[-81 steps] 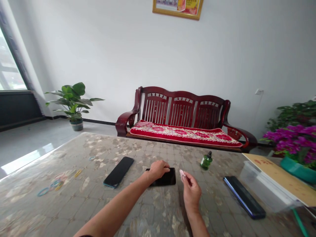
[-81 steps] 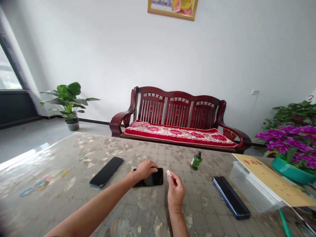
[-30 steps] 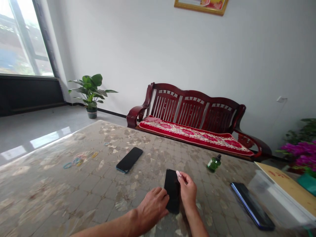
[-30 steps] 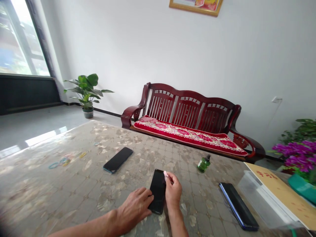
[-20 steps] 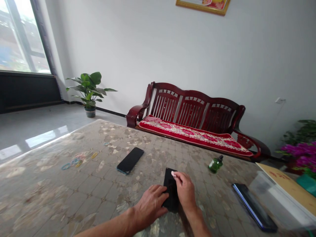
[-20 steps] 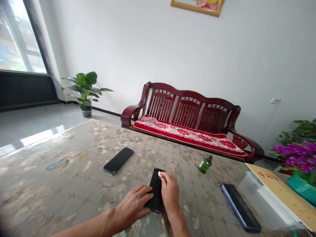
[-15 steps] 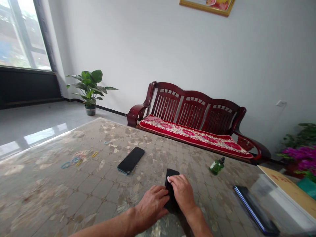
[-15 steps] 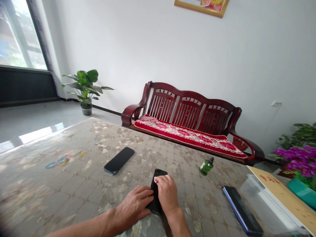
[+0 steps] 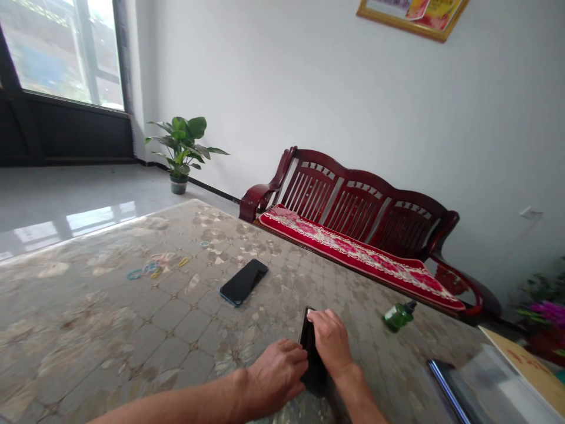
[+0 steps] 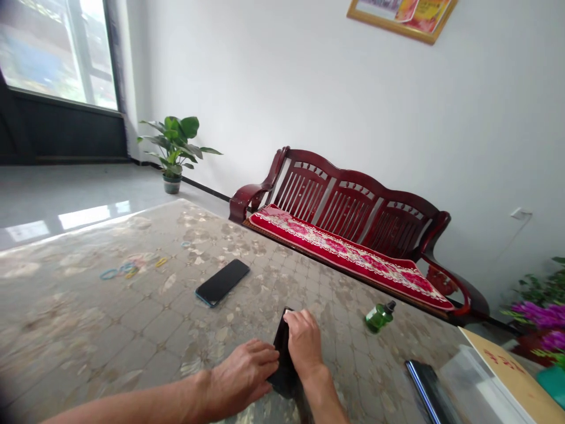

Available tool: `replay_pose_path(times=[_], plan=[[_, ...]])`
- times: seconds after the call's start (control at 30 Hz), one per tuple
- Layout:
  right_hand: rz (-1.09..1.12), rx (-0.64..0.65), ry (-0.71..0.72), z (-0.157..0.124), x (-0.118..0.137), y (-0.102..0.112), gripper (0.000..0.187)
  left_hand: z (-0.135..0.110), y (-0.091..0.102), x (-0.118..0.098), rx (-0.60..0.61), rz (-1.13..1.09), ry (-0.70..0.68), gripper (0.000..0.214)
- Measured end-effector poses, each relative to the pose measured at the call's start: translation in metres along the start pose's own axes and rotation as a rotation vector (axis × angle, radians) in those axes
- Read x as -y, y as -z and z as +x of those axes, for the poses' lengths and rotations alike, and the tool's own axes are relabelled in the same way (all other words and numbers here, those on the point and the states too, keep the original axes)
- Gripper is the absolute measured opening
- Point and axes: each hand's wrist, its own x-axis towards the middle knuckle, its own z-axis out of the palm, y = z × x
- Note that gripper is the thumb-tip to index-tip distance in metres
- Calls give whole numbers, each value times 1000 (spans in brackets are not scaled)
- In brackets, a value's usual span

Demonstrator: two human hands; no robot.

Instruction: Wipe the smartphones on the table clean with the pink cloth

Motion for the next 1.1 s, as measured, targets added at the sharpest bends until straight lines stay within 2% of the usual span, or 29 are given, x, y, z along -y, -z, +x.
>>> replay_pose_path(times=[0.13,0.4,0.63,0.87,1.1], plan=[[65,-16,37,-16,-1,1,29,1,-1,0,-5,4,8,10],[3,3,22,15,-6,-4,28,0,-6,1,-34,3,3,14],[21,2,79,-11,1,4,28,1,-3,-1,-24,17,3,14],[-27,-3,-19,14,-13,-6,29,-2,-1,-2,-32,28,-6,11],[63,27,22,-21,-12,7,29,-3,-3,-2,-41,1,8,15]])
